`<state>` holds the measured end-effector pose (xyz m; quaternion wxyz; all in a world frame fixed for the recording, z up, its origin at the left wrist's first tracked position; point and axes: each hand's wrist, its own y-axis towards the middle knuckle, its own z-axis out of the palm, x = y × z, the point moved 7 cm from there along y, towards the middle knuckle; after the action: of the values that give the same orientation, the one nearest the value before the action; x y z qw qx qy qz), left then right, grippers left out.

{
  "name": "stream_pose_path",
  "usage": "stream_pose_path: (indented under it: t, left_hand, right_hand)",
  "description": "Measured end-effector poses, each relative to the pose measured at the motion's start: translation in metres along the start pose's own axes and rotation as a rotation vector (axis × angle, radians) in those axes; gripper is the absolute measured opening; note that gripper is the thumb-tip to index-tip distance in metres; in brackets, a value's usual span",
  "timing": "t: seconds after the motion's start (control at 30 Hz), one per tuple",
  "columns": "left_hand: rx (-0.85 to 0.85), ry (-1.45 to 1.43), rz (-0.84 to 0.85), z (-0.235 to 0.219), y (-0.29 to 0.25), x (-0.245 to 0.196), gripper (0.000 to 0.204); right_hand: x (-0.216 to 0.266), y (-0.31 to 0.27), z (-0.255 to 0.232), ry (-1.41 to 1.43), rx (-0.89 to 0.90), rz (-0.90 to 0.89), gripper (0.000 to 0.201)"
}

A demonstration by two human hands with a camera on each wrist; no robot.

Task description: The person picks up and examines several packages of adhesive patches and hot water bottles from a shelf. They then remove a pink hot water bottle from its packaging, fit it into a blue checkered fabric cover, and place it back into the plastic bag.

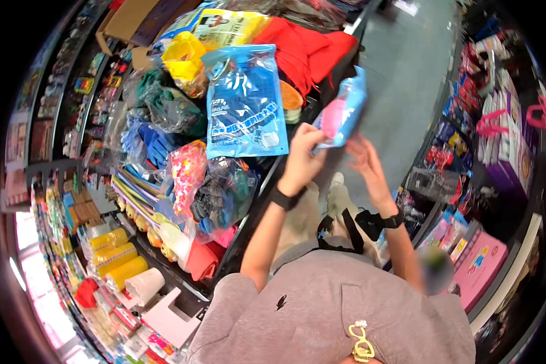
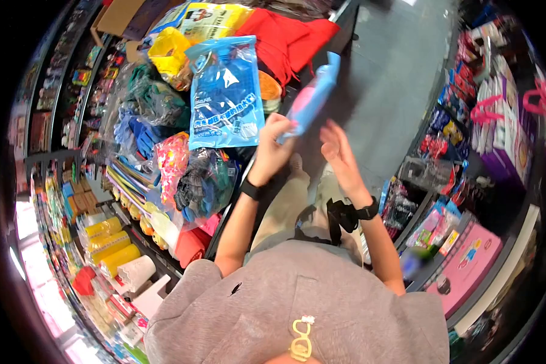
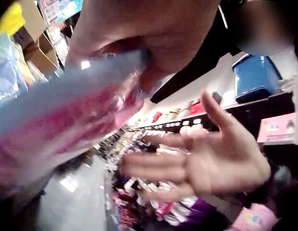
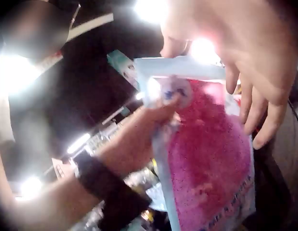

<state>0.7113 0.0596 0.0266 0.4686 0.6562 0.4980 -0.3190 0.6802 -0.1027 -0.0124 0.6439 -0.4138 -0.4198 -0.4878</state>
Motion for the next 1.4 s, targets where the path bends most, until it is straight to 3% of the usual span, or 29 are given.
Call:
stream_pose_path:
  t: [0.03,0.13,0.23,0.27,0.33,0.4,0.43,0.47,0.5,0.57,0.63,0.67,0.7,0.77,0.8,0.87,0.93,1.0,1.1,1.2,1.27,1.4]
  left_hand:
    - [-0.002,0.012,-0.018,0.015,-0.008,-0.017,0.021]
    - [0.115,0.205,0.301,0.048,-0.021,-0.080,0.018]
    - [0.246,0.370,0.605,0.074,-0.054,-0.125,0.013]
    - [0.256,0.389,0.675,0.076,-0.065,-0.135,0.017]
    - [0.366,0.352,0.695,0.074,-0.087,-0.147,0.017]
    - [0.491,0.211,0.701,0.063,-0.102,-0.161,0.020]
    - [0.527,0.120,0.706,0.056,-0.106,-0.169,0.022]
    - [0.557,0.028,0.707,0.049,-0.112,-0.174,0.025]
    - [0.588,-0.013,0.619,0.041,-0.115,-0.170,0.030]
    - [0.433,-0.115,0.458,0.022,-0.117,-0.155,0.026]
    - [0.372,-0.203,0.194,0.010,-0.122,-0.129,0.023]
    - [0.398,-0.422,-0.021,0.014,-0.124,-0.112,0.020]
    - [0.452,-0.617,-0.229,0.016,-0.131,-0.100,0.022]
    - [0.753,-1.065,-0.568,0.030,-0.147,-0.104,0.035]
    - [0.896,-1.027,-0.667,0.035,-0.155,-0.116,0.046]
    - [0.954,-0.874,-0.628,0.037,-0.159,-0.137,0.049]
    - [1.005,-0.802,-0.628,0.042,-0.165,-0.139,0.054]
    - [1.061,-0.617,-0.538,0.044,-0.168,-0.136,0.054]
    - [1.113,-0.484,-0.514,0.047,-0.184,-0.143,0.051]
    - [1.174,-0.461,-0.547,0.049,-0.199,-0.132,0.040]
    - [1.125,-0.520,-0.552,0.045,-0.216,-0.138,0.034]
    - [1.191,-0.652,-0.475,0.054,-0.262,-0.154,0.027]
  right_hand:
    - [0.028,-0.008,0.002,0.036,-0.048,-0.136,0.058]
    - [0.074,-0.033,0.008,-0.023,-0.147,-0.191,0.060]
    - [0.092,-0.083,-0.006,-0.409,-0.581,-0.425,0.043]
    - [0.087,-0.100,-0.009,-0.183,-0.743,-0.282,0.031]
    - [0.079,-0.133,-0.015,-0.119,-0.931,-0.157,0.031]
    - [0.071,-0.170,-0.020,0.016,-1.111,-0.121,0.031]
    - [0.070,-0.183,-0.018,0.267,-1.181,-0.230,0.031]
    - [0.074,-0.199,-0.015,0.295,-1.207,-0.257,0.026]
    - [0.077,-0.214,-0.015,0.319,-1.227,-0.288,0.021]
    - [0.078,-0.245,-0.010,0.262,-1.308,-0.314,0.022]
    - [0.088,-0.270,0.008,0.178,-1.322,-0.333,0.023]
    - [0.090,-0.284,0.019,0.073,-1.400,-0.308,0.025]
    - [0.091,-0.292,0.032,0.023,-1.384,-0.360,0.025]
    - [0.089,-0.300,0.056,-0.048,-1.363,-0.441,0.026]
    - [0.085,-0.302,0.066,-0.071,-1.366,-0.471,0.027]
    - [0.072,-0.316,0.083,-0.280,-1.549,-0.447,0.027]
    - [0.058,-0.326,0.088,-0.184,-1.541,-0.439,0.025]
    - [0.078,-0.327,0.106,-0.482,-1.281,-0.398,0.021]
    - [0.092,-0.317,0.130,-0.896,-0.905,-0.545,0.017]
    - [0.087,-0.331,0.130,-0.921,-0.910,-0.529,0.020]
    - [0.075,-0.348,0.126,-0.915,-0.934,-0.496,0.022]
    - [0.053,-0.406,0.112,-0.549,-1.056,-0.216,0.023]
